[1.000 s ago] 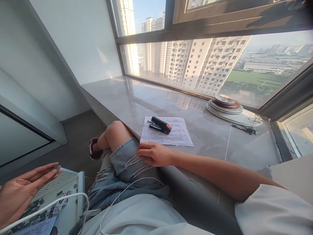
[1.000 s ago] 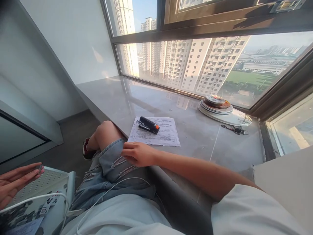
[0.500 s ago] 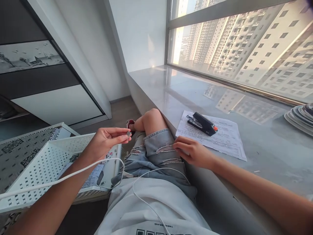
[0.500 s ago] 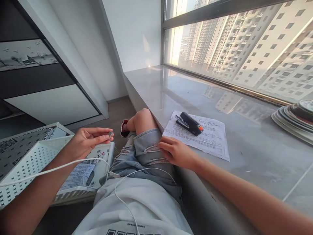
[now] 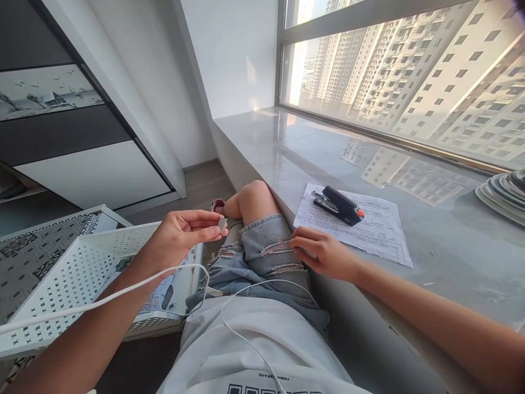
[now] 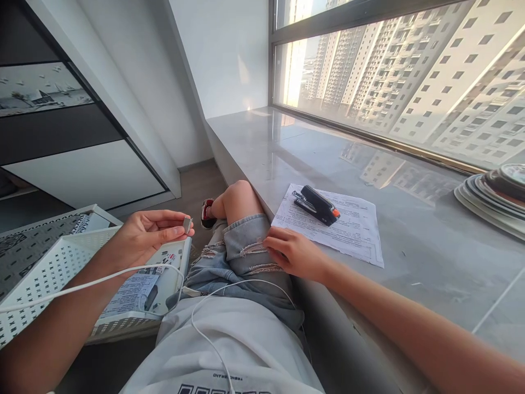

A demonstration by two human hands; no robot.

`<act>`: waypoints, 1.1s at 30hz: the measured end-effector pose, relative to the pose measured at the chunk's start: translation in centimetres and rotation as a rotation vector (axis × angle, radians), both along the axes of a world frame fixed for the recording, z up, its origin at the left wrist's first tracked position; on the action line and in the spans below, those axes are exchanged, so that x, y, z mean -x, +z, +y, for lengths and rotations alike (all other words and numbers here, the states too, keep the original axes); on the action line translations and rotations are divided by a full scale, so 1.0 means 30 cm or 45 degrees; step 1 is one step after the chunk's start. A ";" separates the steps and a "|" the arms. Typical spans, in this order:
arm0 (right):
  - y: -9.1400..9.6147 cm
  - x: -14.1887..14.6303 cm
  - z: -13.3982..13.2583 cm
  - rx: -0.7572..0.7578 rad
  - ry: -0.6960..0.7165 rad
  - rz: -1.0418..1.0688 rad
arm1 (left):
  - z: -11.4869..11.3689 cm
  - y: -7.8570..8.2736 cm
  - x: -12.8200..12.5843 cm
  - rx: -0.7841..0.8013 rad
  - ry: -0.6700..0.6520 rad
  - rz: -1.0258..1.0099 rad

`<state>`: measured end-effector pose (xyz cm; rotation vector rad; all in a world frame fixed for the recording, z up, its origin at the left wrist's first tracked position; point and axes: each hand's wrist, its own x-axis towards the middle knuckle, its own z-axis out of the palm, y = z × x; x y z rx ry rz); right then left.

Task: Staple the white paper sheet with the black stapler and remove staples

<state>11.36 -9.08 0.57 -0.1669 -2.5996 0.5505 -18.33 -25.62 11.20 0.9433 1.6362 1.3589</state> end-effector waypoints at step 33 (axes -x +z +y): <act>-0.024 -0.115 0.309 -0.024 -1.082 0.051 | 0.889 -0.269 -0.265 -0.544 -0.715 1.066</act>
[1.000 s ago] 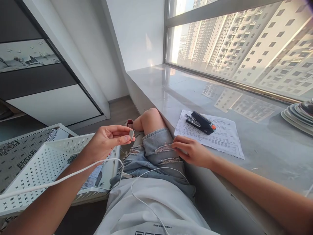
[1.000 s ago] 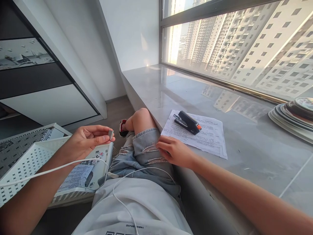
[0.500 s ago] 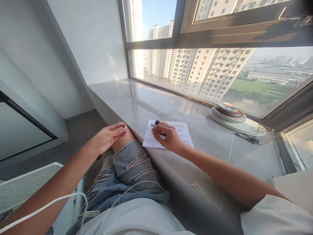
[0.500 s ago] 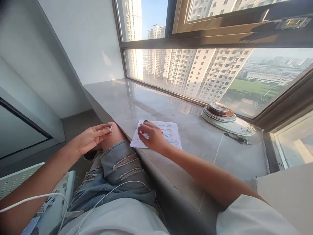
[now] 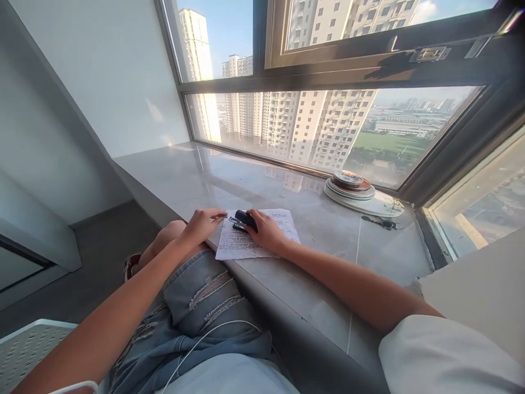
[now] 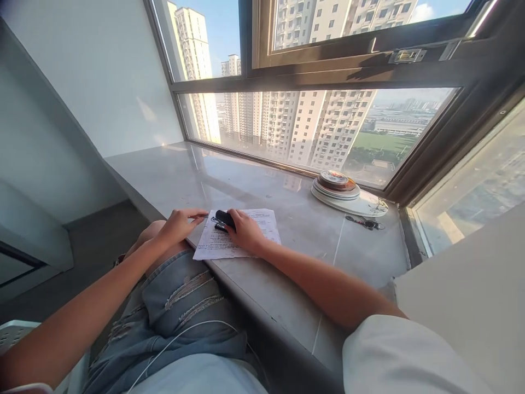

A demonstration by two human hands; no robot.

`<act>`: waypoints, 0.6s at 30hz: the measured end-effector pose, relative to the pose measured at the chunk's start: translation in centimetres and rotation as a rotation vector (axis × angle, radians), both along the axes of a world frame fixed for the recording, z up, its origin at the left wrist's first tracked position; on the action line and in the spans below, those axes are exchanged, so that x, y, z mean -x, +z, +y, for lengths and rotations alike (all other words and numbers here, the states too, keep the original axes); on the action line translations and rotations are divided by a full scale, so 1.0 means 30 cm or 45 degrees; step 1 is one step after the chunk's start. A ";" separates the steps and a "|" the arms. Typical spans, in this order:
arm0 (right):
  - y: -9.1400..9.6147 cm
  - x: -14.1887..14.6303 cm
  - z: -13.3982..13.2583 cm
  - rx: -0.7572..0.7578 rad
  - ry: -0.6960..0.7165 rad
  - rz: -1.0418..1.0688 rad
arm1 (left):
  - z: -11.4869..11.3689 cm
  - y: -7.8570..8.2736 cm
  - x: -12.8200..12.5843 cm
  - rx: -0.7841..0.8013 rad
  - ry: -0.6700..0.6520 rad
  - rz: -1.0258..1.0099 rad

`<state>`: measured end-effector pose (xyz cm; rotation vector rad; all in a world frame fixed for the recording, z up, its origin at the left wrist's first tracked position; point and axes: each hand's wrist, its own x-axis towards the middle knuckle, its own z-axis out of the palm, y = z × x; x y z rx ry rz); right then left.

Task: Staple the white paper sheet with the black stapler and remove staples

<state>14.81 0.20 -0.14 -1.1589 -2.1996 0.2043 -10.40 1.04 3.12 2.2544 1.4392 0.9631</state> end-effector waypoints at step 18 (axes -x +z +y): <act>-0.016 -0.011 0.012 0.007 0.047 0.040 | 0.095 -0.075 -0.047 -0.012 -0.195 -0.046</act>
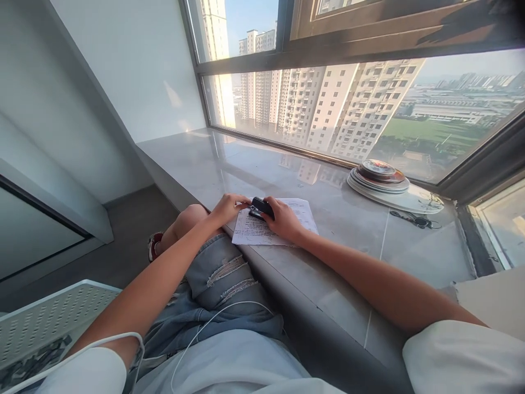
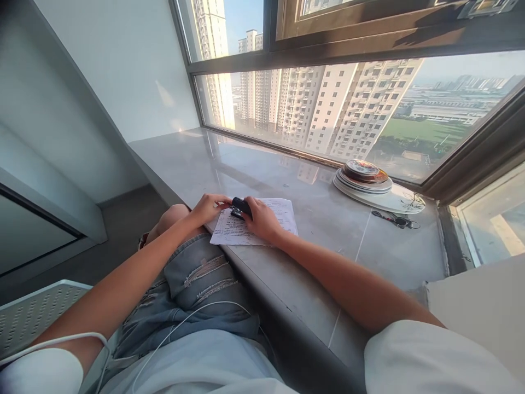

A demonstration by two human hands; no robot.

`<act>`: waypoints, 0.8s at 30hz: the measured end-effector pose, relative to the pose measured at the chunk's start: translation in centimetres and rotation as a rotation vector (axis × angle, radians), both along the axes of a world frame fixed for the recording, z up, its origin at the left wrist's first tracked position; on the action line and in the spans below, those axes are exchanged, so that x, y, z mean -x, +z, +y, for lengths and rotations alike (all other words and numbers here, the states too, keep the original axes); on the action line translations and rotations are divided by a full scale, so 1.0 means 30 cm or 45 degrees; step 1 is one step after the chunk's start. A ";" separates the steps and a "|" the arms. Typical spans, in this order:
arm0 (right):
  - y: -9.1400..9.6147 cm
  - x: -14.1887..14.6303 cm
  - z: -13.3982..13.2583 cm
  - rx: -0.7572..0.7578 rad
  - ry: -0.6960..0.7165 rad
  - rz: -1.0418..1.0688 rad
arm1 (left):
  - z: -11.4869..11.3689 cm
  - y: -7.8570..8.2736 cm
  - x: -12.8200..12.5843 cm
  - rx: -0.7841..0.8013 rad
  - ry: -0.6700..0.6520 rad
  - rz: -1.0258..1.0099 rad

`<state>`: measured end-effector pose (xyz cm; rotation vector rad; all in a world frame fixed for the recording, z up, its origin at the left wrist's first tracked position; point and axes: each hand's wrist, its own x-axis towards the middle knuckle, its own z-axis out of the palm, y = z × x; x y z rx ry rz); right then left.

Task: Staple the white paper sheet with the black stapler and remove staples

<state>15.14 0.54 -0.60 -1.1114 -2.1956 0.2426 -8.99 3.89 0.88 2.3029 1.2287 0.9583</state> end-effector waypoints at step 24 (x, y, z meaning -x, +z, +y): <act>0.016 0.001 -0.011 0.014 0.006 0.007 | -0.011 0.002 -0.009 -0.008 -0.013 0.055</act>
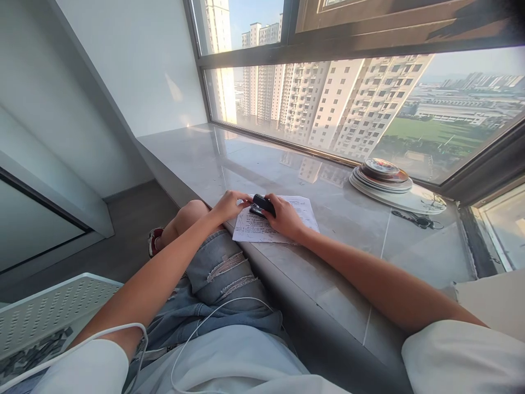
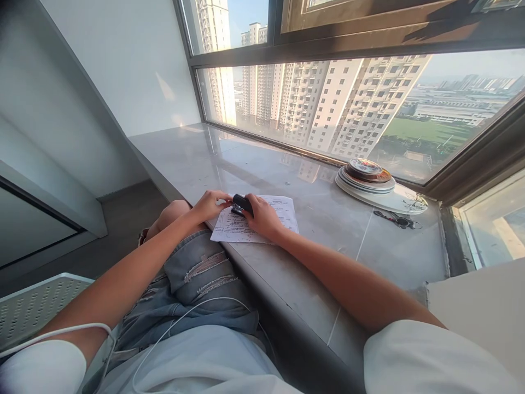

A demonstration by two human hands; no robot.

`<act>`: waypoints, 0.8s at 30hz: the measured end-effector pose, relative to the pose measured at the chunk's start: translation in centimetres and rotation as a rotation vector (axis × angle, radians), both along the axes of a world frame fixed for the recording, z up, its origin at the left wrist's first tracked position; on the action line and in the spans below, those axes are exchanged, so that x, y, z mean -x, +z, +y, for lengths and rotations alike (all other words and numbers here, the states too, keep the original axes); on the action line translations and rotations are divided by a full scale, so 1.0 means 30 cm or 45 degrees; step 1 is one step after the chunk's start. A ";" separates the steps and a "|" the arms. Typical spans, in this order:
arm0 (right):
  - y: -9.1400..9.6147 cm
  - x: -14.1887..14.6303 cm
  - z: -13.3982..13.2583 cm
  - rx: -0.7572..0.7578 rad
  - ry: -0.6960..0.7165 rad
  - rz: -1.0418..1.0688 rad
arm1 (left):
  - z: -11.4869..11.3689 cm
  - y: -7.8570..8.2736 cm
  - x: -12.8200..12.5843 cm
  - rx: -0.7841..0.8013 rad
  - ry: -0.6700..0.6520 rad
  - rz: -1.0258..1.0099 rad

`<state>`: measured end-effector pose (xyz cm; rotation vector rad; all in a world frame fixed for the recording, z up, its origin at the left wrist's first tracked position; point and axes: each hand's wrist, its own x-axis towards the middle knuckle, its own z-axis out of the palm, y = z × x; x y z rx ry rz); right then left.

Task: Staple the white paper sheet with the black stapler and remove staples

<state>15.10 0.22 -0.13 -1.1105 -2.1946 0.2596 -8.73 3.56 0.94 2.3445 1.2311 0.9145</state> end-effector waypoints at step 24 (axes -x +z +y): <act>-0.008 0.002 0.012 -0.014 0.017 0.000 | -0.073 -0.016 -0.026 0.683 0.107 -0.720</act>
